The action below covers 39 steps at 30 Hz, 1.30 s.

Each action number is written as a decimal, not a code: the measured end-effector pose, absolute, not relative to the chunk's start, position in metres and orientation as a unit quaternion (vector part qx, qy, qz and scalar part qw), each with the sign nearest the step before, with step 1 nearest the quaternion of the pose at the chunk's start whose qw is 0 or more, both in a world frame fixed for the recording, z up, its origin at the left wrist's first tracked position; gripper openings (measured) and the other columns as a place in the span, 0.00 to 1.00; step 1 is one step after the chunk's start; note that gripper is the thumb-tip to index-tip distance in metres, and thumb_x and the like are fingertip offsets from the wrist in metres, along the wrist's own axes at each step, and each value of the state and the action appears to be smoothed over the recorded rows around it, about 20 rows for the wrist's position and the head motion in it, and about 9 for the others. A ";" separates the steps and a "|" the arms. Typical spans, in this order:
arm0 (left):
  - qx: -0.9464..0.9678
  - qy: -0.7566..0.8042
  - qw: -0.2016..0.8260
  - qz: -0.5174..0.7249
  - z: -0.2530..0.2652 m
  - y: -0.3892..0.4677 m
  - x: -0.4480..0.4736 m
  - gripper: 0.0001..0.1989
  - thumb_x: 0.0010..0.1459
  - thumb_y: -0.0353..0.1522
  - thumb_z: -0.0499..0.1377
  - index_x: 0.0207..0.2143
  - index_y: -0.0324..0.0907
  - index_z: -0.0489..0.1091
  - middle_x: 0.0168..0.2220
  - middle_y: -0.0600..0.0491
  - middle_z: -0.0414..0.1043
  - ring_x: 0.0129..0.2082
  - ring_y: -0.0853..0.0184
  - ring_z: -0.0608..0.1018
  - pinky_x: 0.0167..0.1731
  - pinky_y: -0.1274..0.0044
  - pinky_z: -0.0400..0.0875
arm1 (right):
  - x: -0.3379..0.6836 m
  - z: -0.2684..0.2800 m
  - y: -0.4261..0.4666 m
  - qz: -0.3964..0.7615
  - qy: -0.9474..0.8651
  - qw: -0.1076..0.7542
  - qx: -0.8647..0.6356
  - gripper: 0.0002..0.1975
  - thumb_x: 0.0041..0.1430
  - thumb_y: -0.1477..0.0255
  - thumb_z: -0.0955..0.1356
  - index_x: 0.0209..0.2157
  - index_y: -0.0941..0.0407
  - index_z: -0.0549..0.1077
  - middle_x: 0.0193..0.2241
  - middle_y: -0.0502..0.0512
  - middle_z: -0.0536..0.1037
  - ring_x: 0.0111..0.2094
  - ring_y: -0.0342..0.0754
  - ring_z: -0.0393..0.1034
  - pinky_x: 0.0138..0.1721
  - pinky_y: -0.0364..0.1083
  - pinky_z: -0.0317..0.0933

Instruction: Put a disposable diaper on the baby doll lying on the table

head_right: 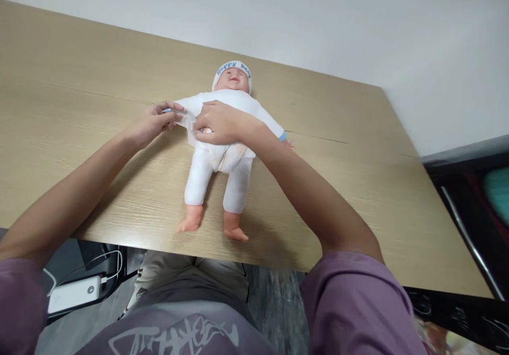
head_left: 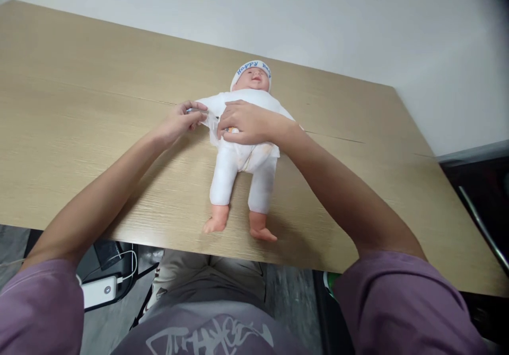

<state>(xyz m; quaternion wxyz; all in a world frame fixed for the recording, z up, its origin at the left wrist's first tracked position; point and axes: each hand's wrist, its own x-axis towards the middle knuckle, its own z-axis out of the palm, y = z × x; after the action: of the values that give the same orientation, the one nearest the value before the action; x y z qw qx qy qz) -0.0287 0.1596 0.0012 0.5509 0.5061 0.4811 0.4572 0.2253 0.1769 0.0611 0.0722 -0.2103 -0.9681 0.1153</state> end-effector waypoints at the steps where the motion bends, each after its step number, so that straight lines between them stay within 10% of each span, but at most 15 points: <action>1: 0.496 0.482 0.559 0.458 0.003 0.160 -0.027 0.10 0.62 0.22 0.69 0.44 0.40 0.78 0.32 0.55 0.71 0.28 0.72 0.68 0.33 0.78 0.62 | 0.224 0.058 0.181 0.107 -0.969 0.063 -0.214 0.15 0.71 0.69 0.66 0.33 0.51 0.84 0.31 0.53 0.82 0.43 0.56 0.71 0.62 0.59 0.61; 10: 0.490 0.465 0.581 0.454 0.017 0.156 -0.006 0.11 0.61 0.23 0.69 0.46 0.40 0.78 0.34 0.53 0.77 0.30 0.71 0.73 0.34 0.77 0.66 | 0.223 0.056 0.169 0.113 -0.940 0.153 -0.284 0.14 0.76 0.60 0.68 0.41 0.50 0.84 0.40 0.58 0.85 0.55 0.64 0.74 0.72 0.69 0.56; 15: 0.518 0.487 0.551 0.438 0.024 0.152 0.010 0.11 0.61 0.26 0.71 0.46 0.41 0.77 0.33 0.53 0.75 0.30 0.69 0.73 0.37 0.74 0.67 | 0.240 0.054 0.124 0.107 -0.834 0.302 -0.450 0.10 0.72 0.56 0.74 0.49 0.44 0.78 0.46 0.62 0.83 0.53 0.67 0.72 0.57 0.66 0.69; 28: 0.538 0.411 0.591 0.439 0.024 0.153 0.040 0.07 0.80 0.34 0.60 0.56 0.43 0.69 0.37 0.52 0.75 0.33 0.65 0.77 0.42 0.72 0.72 | 0.239 0.031 0.132 0.167 -0.804 0.315 -0.476 0.20 0.76 0.51 0.71 0.36 0.48 0.65 0.35 0.54 0.77 0.39 0.55 0.69 0.45 0.55 0.64; 39: 0.665 0.385 0.458 0.447 -0.022 0.163 0.025 0.25 0.67 0.53 0.73 0.48 0.46 0.70 0.47 0.49 0.72 0.41 0.62 0.72 0.44 0.74 0.68 | 0.244 0.033 0.134 0.159 -0.804 0.285 -0.497 0.16 0.79 0.52 0.67 0.39 0.46 0.72 0.36 0.58 0.80 0.42 0.60 0.69 0.48 0.60 0.67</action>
<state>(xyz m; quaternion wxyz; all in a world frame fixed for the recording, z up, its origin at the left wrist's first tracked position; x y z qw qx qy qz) 0.0254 0.1625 -0.0218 0.4578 0.6652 0.3852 0.4467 0.2437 0.1342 0.0326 0.2854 -0.4967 -0.8041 0.1588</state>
